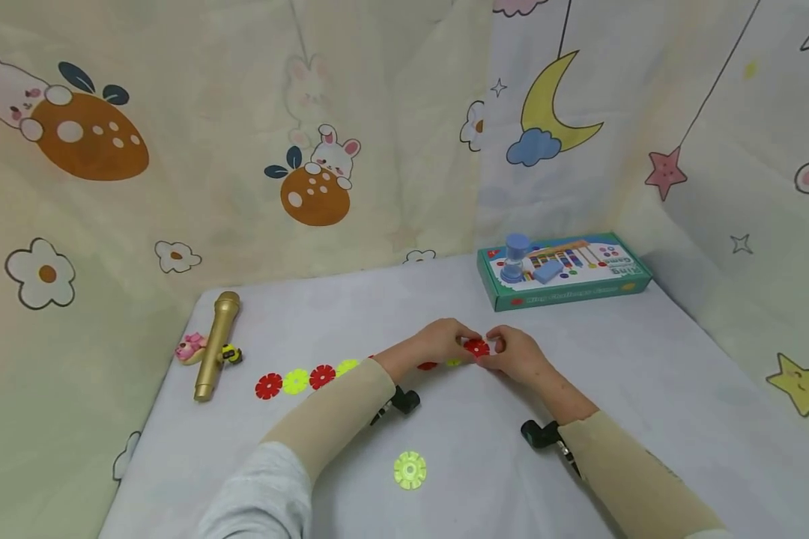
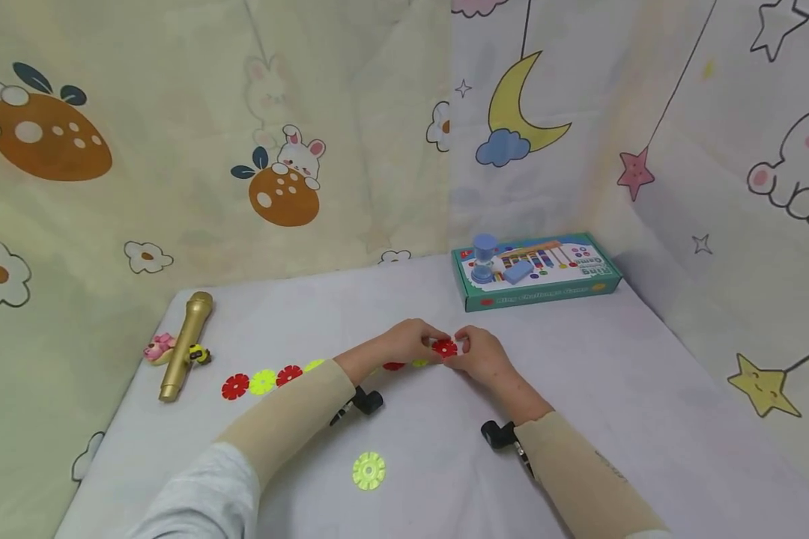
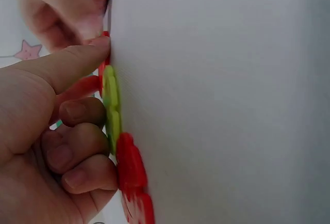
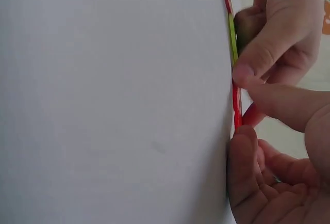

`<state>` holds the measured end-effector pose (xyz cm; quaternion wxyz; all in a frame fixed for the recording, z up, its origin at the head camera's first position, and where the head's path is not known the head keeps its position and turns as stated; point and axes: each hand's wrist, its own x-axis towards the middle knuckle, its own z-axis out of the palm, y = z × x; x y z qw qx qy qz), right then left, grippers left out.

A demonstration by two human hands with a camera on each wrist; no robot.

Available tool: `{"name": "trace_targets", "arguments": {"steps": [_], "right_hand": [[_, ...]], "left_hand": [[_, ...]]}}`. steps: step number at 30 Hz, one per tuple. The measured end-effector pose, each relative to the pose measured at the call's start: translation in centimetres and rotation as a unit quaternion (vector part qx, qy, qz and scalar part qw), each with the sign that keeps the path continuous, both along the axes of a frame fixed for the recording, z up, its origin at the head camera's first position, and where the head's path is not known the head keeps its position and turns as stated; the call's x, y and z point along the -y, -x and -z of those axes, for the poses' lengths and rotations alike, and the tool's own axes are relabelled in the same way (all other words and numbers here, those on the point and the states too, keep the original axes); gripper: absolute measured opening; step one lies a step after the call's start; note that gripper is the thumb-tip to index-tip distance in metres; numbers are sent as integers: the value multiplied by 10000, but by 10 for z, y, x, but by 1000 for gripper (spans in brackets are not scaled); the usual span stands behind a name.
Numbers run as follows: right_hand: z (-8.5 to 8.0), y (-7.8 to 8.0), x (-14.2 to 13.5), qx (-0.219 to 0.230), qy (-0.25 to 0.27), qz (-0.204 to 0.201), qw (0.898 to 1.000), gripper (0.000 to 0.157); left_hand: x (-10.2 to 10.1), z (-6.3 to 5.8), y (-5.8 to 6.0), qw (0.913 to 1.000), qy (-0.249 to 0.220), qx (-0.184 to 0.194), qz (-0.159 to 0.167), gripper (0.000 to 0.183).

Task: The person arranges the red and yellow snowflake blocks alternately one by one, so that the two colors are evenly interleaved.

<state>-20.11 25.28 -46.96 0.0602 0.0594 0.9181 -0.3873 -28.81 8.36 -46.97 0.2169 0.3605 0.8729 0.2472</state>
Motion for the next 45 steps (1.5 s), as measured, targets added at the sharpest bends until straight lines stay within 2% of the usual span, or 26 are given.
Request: {"name": "trace_targets", "arguments": {"steps": [3,5,7,9,12,15,17,19,22,25,31,35,37,40,43,45], "right_hand": [[-5,-12,8,-189,172,13,9997,48],[-7,-24,17,-266,343,-100,9990,43],[-9,-39,29,-310,474,-405,9976,36],[-10,-52,43,-305,575,-953,9933,30],[-10,-70,65,-128,620,-1979,9782,27],[-11,-84,87,202,440,-2926,9550,32],[-12,-90,99,255,143,-3314,9431,38],[-12,-94,109,176,-178,-3467,9376,42],[-12,-95,118,-20,-547,-3404,9387,38],[-12,-95,124,-19,-730,-3346,9395,33],[-15,-96,132,474,-658,-3265,9417,28],[-17,-99,129,682,5,-3220,9443,20],[-20,-99,121,752,497,-3193,9434,16],[-28,-96,104,1032,1434,-2934,9395,14],[-35,-85,76,1077,2100,-2466,9399,24],[-38,-76,52,904,2281,-2093,9466,34]], "left_hand": [[1,0,2,9999,16,-99,11,43],[2,-1,2,9999,2,-131,38,42],[2,0,3,9999,-21,-136,61,42],[3,0,3,9999,-39,-122,51,42],[3,0,2,10000,-75,-43,-13,43],[2,1,0,9999,-99,30,-61,44],[2,1,-1,9999,-81,38,-90,44],[1,1,-1,9999,-66,26,-116,44],[1,2,-2,9998,-65,-1,-169,44],[2,2,-3,9997,-109,-4,-196,43],[3,2,-4,9995,-207,26,-236,44],[4,2,-5,9993,-263,22,-246,44],[4,2,-5,9993,-270,-26,-243,44],[3,2,-5,9994,-250,-90,-234,43],[2,1,-5,9995,-186,-121,-244,42],[2,0,-6,9995,-143,-83,-284,42]]}}
